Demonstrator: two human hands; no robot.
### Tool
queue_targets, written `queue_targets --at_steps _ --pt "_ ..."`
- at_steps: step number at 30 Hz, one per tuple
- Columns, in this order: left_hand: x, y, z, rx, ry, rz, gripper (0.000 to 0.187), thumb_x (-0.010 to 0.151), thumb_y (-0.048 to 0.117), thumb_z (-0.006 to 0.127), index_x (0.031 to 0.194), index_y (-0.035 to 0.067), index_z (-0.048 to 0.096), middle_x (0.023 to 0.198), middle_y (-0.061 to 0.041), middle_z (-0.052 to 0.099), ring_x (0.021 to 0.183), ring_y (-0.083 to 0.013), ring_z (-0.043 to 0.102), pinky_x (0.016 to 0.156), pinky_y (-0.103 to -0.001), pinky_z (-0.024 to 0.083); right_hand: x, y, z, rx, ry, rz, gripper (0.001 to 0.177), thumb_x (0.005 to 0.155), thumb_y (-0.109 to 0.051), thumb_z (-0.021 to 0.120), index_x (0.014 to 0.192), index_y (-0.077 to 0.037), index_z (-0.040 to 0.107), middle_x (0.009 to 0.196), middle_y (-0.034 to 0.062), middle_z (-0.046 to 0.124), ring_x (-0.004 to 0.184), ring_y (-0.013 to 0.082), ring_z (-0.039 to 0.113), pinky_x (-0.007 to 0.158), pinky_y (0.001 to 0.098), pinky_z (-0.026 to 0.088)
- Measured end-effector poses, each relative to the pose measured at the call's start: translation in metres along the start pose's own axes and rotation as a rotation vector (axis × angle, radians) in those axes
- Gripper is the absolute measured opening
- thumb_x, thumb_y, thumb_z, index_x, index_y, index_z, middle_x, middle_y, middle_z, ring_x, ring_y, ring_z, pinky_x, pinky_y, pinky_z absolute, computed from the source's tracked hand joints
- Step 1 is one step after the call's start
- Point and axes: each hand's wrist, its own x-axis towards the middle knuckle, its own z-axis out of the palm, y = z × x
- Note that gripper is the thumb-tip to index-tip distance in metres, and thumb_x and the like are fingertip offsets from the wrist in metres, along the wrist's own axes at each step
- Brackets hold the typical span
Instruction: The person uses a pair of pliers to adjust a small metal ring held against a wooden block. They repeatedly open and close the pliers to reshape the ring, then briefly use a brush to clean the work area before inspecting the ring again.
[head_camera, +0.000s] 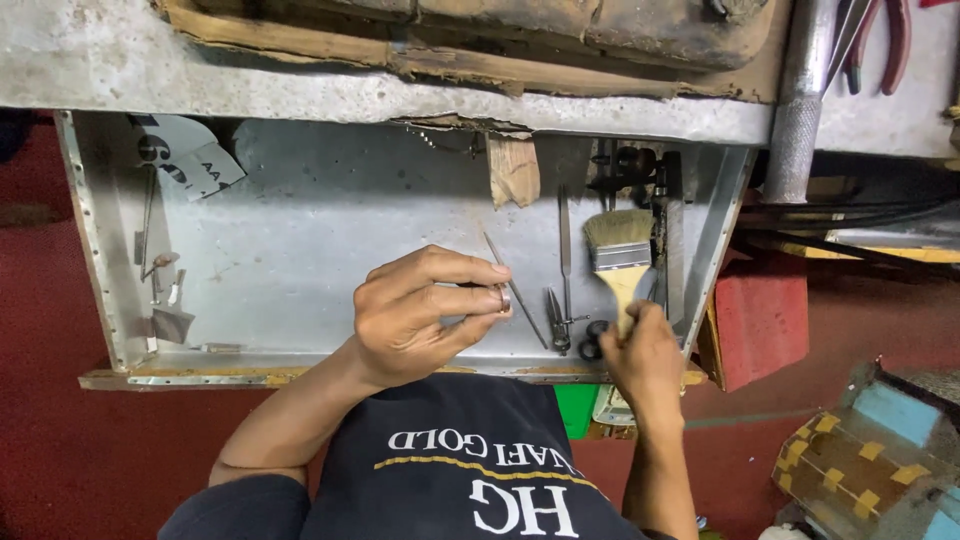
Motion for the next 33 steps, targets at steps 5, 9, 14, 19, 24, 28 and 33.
queue_targets --at_steps 5,9,14,19,24,28,33 --pt "0.001 0.0 0.001 -0.008 0.009 -0.027 0.007 0.087 -0.005 0.079 0.09 0.001 0.076 0.094 -0.02 0.078 0.074 -0.03 0.078 0.06 -0.038 0.068 0.017 -0.023 -0.076 0.112 0.23 -0.174 0.028 0.081 0.006 0.075 0.105 0.0 0.063 0.116 0.0259 0.065 0.095 0.0489 0.071 0.073 0.0486 0.061" --pt "-0.003 -0.001 0.002 -0.05 0.017 -0.074 0.016 0.085 -0.006 0.081 0.093 -0.001 0.068 0.096 -0.022 0.079 0.074 -0.0304 0.079 0.06 -0.038 0.068 0.032 -0.023 -0.085 0.262 0.479 -0.275 0.024 0.091 -0.006 0.094 0.104 -0.002 0.074 0.104 0.0162 0.075 0.093 0.0362 0.076 0.086 0.0408 0.06" --pt "-0.006 -0.001 0.001 -0.099 0.041 -0.1 0.028 0.083 -0.007 0.083 0.099 -0.002 0.06 0.096 -0.022 0.078 0.074 -0.0292 0.079 0.062 -0.038 0.067 0.066 -0.026 -0.052 0.437 0.53 -0.313 0.028 0.091 -0.018 0.097 0.099 -0.001 0.077 0.094 0.013 0.077 0.084 0.0314 0.076 0.081 0.0367 0.06" --pt "-0.007 0.001 0.002 -0.091 0.066 -0.148 0.037 0.083 -0.004 0.084 0.106 -0.003 0.055 0.098 -0.02 0.079 0.078 -0.0251 0.079 0.067 -0.034 0.067 0.089 -0.061 -0.039 0.433 0.142 -0.33 0.019 0.091 -0.004 0.086 0.106 0.0 0.075 0.104 0.0178 0.078 0.099 0.0423 0.075 0.086 0.0485 0.059" --pt "-0.007 -0.002 0.001 -0.121 0.062 -0.153 0.035 0.084 -0.002 0.085 0.101 0.001 0.055 0.098 -0.02 0.079 0.078 -0.0247 0.079 0.067 -0.034 0.067 0.102 -0.085 -0.084 0.507 0.346 -0.463 0.021 0.094 -0.002 0.085 0.111 0.002 0.075 0.112 0.0231 0.075 0.107 0.043 0.074 0.094 0.0475 0.059" --pt "-0.008 0.0 -0.001 -0.131 0.045 -0.151 0.034 0.083 -0.002 0.086 0.097 0.002 0.055 0.097 -0.019 0.079 0.078 -0.0261 0.079 0.066 -0.035 0.067 0.121 -0.124 -0.121 0.669 0.476 -0.871 0.029 0.099 -0.018 0.075 0.107 0.009 0.073 0.109 0.0356 0.073 0.107 0.0573 0.072 0.099 0.0594 0.059" --pt "-0.013 0.007 -0.008 -0.034 0.016 -0.139 0.046 0.085 0.001 0.087 0.107 0.009 0.047 0.1 -0.02 0.075 0.088 -0.028 0.079 0.076 -0.035 0.072 0.137 -0.197 -0.158 0.342 0.327 -0.963 0.015 0.105 0.001 0.067 0.113 0.013 0.071 0.119 0.0326 0.073 0.114 0.0504 0.072 0.105 0.0561 0.061"
